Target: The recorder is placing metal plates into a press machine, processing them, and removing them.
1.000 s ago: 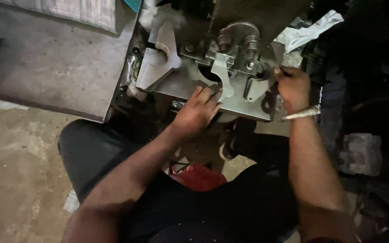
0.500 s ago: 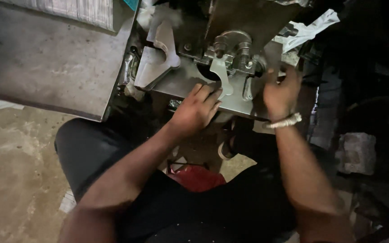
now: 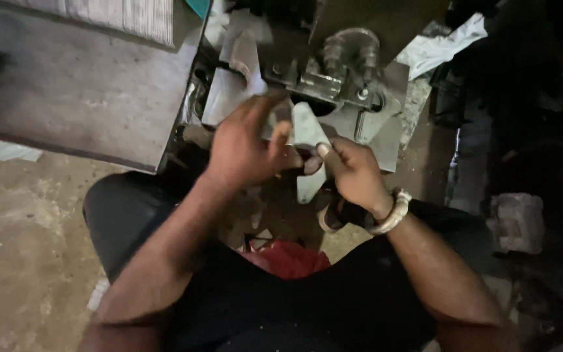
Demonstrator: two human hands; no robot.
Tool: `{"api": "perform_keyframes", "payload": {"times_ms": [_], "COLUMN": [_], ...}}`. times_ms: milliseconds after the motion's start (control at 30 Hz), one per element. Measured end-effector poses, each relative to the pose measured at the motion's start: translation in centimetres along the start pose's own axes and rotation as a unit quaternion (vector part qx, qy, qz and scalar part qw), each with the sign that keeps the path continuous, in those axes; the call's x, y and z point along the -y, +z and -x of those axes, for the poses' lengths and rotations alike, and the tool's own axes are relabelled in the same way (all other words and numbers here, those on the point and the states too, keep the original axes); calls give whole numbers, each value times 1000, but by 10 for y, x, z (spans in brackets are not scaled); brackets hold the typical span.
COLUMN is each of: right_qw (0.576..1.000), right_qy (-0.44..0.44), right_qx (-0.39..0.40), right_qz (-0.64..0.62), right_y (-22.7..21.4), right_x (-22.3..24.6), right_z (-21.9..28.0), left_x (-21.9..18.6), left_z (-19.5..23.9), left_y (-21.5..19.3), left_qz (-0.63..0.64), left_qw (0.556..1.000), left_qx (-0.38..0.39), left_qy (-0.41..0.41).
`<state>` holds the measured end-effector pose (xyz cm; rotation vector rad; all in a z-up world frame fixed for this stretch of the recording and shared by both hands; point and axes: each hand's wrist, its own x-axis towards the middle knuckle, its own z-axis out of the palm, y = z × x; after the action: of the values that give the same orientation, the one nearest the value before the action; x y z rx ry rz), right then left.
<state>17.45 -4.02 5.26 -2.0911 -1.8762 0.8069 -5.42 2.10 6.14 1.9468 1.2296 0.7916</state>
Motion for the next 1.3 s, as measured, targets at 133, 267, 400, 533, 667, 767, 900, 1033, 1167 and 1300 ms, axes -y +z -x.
{"api": "perform_keyframes", "payload": {"times_ms": [133,267,400,533,667,767,900,1033,1167,1300], "right_qw": [880,795,846,825,763,827,774,837,947,957], "right_qy": [78,123,141,106,128,99,117,112,130,63], "right_qx": [34,33,23,27,55,38,10,13,-72,-192], "right_qz": [-468,-593,-513,-555,-631,-553,-622,-535,-285,-210], "right_y": [28,38,32,38,31,32,46,25,-21,-32], "right_x": [-42,-51,-37,-48,-40,-46,-72,-72,-64,-120], "right_z": [-51,-87,-78,-85,-80,-77,-82,-59,-16,-28], "left_x": [60,103,99,87,69,42,17,35,50,33], "left_z": [-13,-21,-17,-18,-20,-16,-6,-4,-6,-2], "left_y": [-5,0,-2,-7,-11,-21,-12,29,82,89], "left_qz": [-268,-186,-154,-168,-161,-101,-41,-35,-130,-121], "left_qw": [939,975,976,968,962,976,970,955,963,958], "left_qx": [-157,-79,-98,-103,-105,-40,34,68,63,11], "left_qy": [145,88,120,158,193,191,238,286,226,259]}}
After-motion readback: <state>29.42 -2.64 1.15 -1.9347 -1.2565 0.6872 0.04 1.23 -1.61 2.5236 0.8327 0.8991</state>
